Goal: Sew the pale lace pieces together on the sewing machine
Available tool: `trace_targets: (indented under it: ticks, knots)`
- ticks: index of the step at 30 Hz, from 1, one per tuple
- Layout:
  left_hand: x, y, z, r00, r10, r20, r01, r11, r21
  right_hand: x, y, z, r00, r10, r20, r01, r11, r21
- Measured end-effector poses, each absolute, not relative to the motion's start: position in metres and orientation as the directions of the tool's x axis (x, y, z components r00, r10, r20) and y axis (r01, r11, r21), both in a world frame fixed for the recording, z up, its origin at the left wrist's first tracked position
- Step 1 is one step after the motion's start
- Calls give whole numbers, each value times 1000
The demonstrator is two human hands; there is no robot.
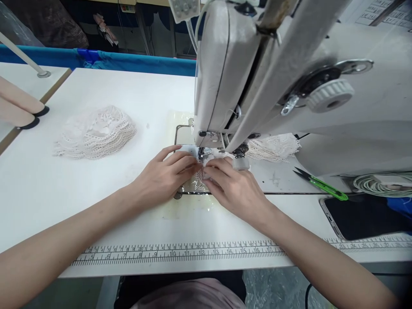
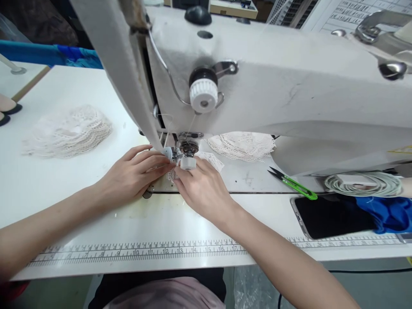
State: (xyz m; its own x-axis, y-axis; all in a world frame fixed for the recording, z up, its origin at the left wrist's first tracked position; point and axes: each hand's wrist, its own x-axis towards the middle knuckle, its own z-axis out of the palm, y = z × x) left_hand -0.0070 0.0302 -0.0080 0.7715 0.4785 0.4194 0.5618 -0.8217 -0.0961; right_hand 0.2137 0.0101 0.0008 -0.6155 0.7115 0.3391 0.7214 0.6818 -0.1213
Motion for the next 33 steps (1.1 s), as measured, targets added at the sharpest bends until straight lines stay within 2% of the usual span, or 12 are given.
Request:
trace_targets:
  ticks: [6,12,23,29,33]
  knots:
    - [-7,27,-7,800,417,432,540,-815,-212,213,11,-4,-588,745,314,769,636,-69]
    - [-5,20,-1,818,403,410,536,-793,-289,213,15,-5,-594,755,277,769,634,-79]
    - [-2,18,-2,808,425,408,552,-787,-274,214,17,-10,-596,737,320,757,648,-85]
    - [1,19,0,785,410,465,568,-775,-275,218,13,-7,-630,638,442,695,717,-44]
    - [1,19,-1,787,371,493,543,-797,-266,220,11,-5,-657,589,470,673,739,14]
